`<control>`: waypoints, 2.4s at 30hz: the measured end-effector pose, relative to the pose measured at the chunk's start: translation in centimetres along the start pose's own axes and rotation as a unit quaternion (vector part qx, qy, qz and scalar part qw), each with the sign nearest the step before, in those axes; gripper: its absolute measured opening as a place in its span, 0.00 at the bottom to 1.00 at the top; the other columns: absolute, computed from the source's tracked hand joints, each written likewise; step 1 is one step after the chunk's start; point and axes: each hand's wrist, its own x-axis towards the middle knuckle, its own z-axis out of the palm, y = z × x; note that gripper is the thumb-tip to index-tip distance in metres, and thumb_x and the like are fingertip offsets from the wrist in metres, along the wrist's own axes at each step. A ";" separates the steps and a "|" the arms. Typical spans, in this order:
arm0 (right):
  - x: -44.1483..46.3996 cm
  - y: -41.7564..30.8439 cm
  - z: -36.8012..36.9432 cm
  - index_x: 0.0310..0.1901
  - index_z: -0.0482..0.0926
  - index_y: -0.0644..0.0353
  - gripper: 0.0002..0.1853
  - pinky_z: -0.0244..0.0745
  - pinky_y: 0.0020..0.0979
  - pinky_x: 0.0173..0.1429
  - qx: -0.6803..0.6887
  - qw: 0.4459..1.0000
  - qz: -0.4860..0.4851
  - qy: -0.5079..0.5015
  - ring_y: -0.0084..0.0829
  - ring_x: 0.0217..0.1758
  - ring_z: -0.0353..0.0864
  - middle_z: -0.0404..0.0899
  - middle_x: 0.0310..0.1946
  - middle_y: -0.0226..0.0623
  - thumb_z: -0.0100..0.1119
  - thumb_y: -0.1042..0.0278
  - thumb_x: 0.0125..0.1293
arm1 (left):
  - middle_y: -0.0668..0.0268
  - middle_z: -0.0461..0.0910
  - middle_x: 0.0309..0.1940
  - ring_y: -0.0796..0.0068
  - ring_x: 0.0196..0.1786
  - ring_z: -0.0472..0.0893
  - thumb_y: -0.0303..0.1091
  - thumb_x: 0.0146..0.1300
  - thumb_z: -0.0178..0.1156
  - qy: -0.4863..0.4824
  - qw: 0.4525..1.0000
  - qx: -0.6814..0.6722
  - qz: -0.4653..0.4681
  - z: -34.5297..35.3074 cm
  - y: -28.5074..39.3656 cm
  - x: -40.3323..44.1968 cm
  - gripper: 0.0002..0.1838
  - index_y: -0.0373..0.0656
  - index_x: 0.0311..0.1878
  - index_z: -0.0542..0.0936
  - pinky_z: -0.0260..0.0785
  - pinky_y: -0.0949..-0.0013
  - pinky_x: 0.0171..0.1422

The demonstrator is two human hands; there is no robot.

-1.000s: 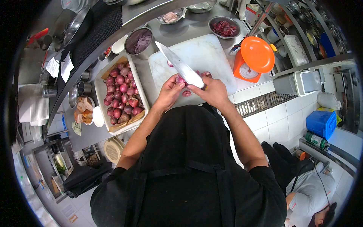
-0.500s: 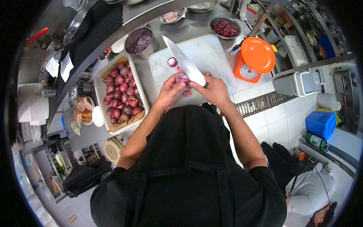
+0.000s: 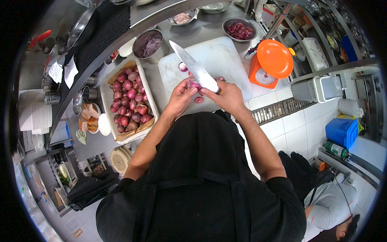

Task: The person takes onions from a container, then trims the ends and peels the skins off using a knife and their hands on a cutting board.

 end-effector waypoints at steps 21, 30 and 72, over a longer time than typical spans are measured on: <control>0.5 0.7 0.0 0.44 0.88 0.58 0.33 0.81 0.43 0.40 -0.046 0.999 -0.023 0.017 0.47 0.34 0.90 0.87 0.26 0.42 0.74 0.29 0.62 | 0.68 0.86 0.54 0.78 0.53 0.86 0.35 0.78 0.67 0.007 1.000 0.002 -0.017 0.0 0.0 0.2 0.26 0.40 0.74 0.73 0.83 0.70 0.50; 0.6 0.0 0.5 0.41 0.89 0.56 0.34 0.81 0.41 0.39 -0.025 0.999 -0.002 0.046 0.43 0.32 0.90 0.87 0.25 0.38 0.76 0.27 0.58 | 0.66 0.86 0.51 0.79 0.50 0.86 0.35 0.77 0.69 0.009 0.999 0.017 -0.029 -0.1 0.2 0.0 0.19 0.39 0.65 0.78 0.83 0.70 0.51; 0.5 0.8 -0.9 0.36 0.91 0.60 0.25 0.73 0.28 0.29 0.206 0.964 0.142 -0.089 0.19 0.24 0.79 0.82 0.22 0.27 0.76 0.40 0.68 | 0.64 0.82 0.61 0.69 0.57 0.87 0.35 0.84 0.54 -0.028 0.996 -0.071 -0.036 -0.3 0.7 0.0 0.28 0.45 0.83 0.65 0.80 0.65 0.52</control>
